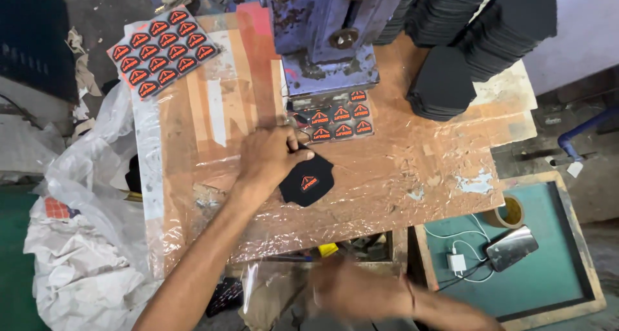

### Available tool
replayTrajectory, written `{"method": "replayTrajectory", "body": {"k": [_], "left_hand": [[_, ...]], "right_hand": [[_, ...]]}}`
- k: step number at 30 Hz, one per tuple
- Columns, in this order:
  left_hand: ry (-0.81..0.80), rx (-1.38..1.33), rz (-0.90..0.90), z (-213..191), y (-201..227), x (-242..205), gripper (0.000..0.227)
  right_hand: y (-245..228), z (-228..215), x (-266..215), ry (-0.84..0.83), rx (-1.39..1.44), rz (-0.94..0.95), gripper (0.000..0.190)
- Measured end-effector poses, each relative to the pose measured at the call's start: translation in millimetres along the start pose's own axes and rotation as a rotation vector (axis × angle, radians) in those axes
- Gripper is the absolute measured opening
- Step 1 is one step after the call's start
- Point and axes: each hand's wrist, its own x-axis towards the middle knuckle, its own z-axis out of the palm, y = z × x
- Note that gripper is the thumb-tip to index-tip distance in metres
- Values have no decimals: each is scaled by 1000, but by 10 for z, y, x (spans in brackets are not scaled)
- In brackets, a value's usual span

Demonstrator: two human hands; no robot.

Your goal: The person repeatedly picks up black foam pads from a stack, places them under a press machine, and then applies orange triangular stickers onto the pads by hand. The finished items are moved to a plastic bag on the left side of the table.

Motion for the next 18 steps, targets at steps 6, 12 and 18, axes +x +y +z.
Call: {"method": "replayTrajectory", "body": {"k": [6,12,18], "left_hand": [[170,-121,393,289,48,-416,12],[254,-49,435,112,-329,-1020,23],[649,7,26,-883,-1743,-1318,28]], "right_hand": [[259,-96,-718,795,876,651,9],[1211,-145,-1544,1290,559,934,18],[1499,115,-1488,1405,336,1006,29]]}}
